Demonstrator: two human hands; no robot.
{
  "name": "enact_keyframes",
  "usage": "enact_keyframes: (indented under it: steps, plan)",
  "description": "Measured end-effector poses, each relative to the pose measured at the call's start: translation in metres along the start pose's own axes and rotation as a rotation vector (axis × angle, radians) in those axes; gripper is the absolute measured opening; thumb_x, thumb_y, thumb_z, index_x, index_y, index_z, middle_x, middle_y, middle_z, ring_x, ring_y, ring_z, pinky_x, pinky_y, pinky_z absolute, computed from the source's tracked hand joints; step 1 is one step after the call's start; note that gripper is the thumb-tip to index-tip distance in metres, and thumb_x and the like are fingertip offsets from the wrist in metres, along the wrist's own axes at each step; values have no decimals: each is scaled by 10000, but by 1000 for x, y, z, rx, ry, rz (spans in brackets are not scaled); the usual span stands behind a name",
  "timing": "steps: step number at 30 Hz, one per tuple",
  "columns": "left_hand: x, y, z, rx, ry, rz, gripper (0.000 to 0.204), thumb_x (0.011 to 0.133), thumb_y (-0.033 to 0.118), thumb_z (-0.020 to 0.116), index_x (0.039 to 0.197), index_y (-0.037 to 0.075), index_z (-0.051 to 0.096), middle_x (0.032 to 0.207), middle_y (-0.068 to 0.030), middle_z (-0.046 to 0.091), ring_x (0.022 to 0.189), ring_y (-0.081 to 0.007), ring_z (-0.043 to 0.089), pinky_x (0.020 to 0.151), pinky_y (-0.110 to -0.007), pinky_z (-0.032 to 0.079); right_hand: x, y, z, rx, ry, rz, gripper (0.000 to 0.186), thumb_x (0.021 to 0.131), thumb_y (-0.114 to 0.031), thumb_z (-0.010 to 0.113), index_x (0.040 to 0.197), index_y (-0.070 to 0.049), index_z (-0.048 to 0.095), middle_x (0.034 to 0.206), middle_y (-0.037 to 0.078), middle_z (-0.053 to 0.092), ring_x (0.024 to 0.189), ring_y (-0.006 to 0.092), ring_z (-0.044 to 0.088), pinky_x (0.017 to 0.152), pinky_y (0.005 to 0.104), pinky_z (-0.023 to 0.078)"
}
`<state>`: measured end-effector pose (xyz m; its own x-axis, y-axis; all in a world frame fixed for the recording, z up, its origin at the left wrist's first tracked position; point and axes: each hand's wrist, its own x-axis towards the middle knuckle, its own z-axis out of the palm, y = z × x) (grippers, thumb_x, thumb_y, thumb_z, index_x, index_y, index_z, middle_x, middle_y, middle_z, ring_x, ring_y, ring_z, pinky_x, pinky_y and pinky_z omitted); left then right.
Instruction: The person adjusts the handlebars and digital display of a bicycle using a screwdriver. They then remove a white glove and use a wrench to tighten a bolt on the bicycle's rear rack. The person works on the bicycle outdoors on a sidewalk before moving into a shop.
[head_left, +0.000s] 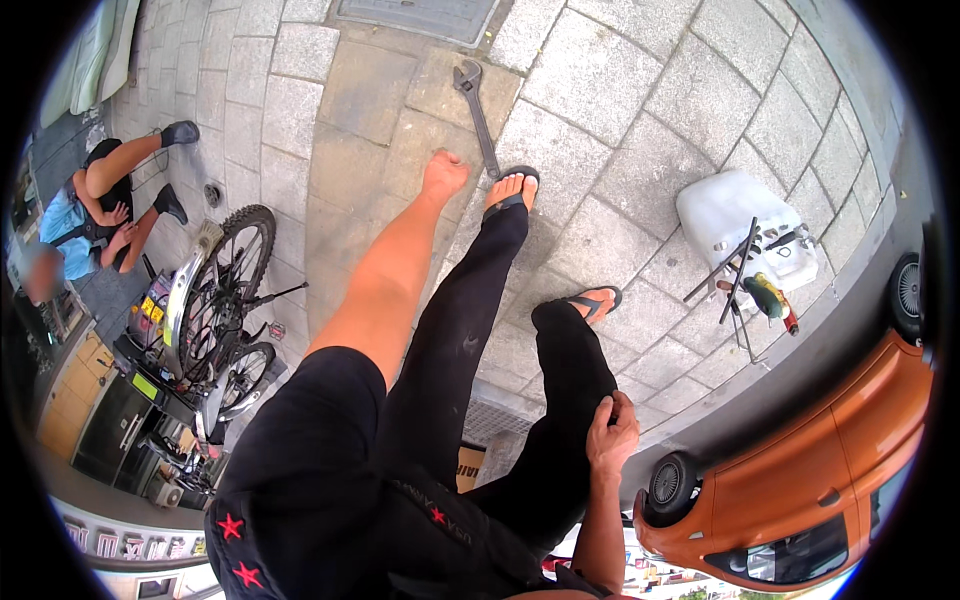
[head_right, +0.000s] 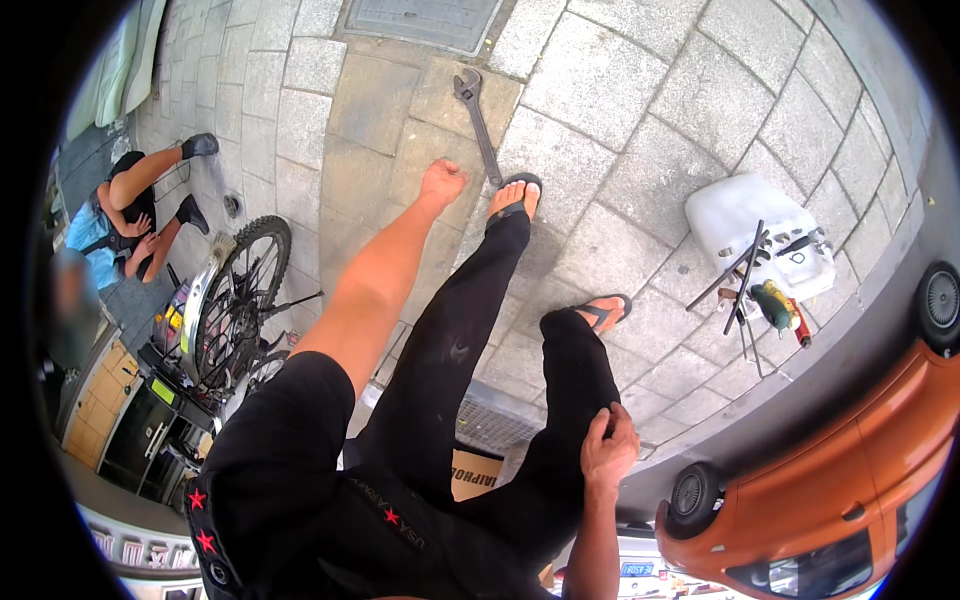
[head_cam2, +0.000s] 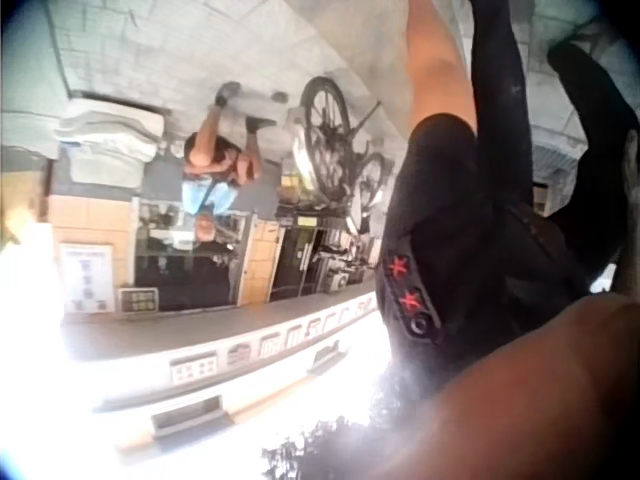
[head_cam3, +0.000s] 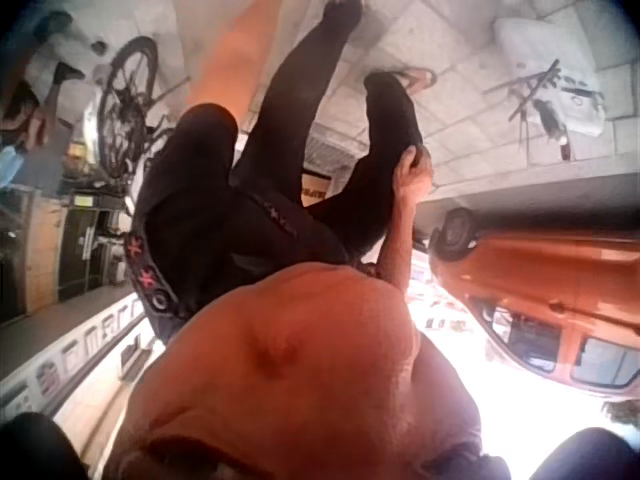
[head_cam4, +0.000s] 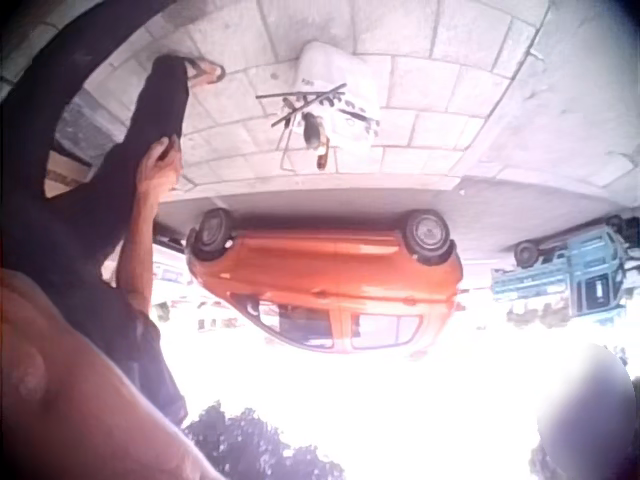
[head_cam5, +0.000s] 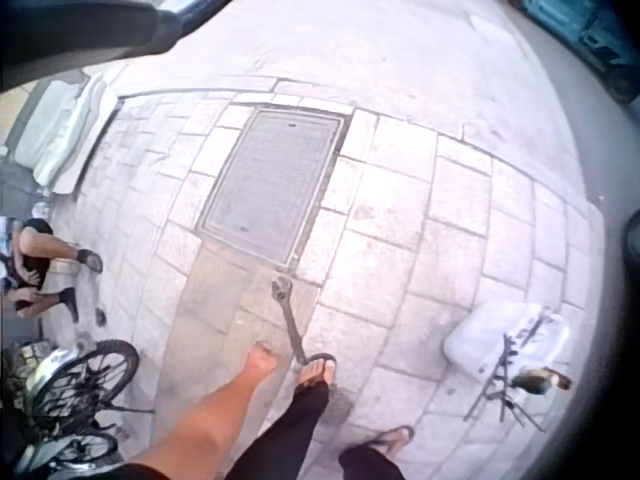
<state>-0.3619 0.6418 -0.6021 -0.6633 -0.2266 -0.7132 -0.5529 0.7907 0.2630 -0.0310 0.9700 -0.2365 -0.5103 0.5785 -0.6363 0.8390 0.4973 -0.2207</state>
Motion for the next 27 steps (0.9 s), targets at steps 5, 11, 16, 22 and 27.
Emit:
enact_keyframes:
  steps: [5, 11, 16, 22, 27]
  plan:
    - [4, 18, 29, 55, 5, 20, 465, 811, 313, 797, 1120, -14, 680, 1096, -264, 747, 1080, -396, 723, 945, -435, 573, 3, -5, -3, -87, -11, -95, 206, 969, -184, 672, 1085, -22, 727, 884, 142, 748, 783, 332, 697, 793, 456, 524]
    - [20, 46, 64, 58, 126, -86, 639, 768, 338, 842, 1177, -74, 574, 1174, -323, 705, 1113, -415, 710, 955, -445, 572, 15, -3, -6, -86, -9, -98, 183, 962, -167, 678, 1073, -29, 724, 879, 138, 747, 767, 334, 688, 776, 460, 520]
    - [-1, 56, 25, 0, 107, -290, 580, 826, 282, 699, 1245, -76, 520, 1200, -351, 690, 1151, -435, 692, 977, -452, 559, 23, -10, -7, -100, -37, -98, 202, 969, -176, 678, 1088, -19, 723, 899, 148, 752, 781, 328, 699, 762, 459, 534]
    - [-133, 45, -78, -135, -117, -402, 613, 847, 401, 707, 1204, -98, 690, 1271, -338, 669, 1238, -457, 644, 1047, -470, 520, -11, -13, -1, -73, -218, -50, 369, 1016, -267, 627, 1213, 39, 687, 1058, 226, 751, 968, 370, 738, 867, 444, 578]
    - [-294, -7, -173, -89, -255, -434, 583, 869, 386, 690, 1261, -45, 692, 1340, -272, 666, 1280, -390, 635, 1059, -462, 518, -40, -41, -51, -225, -220, -580, 418, 978, -246, 643, 1276, 46, 631, 1054, 224, 716, 956, 386, 695, 866, 487, 545]
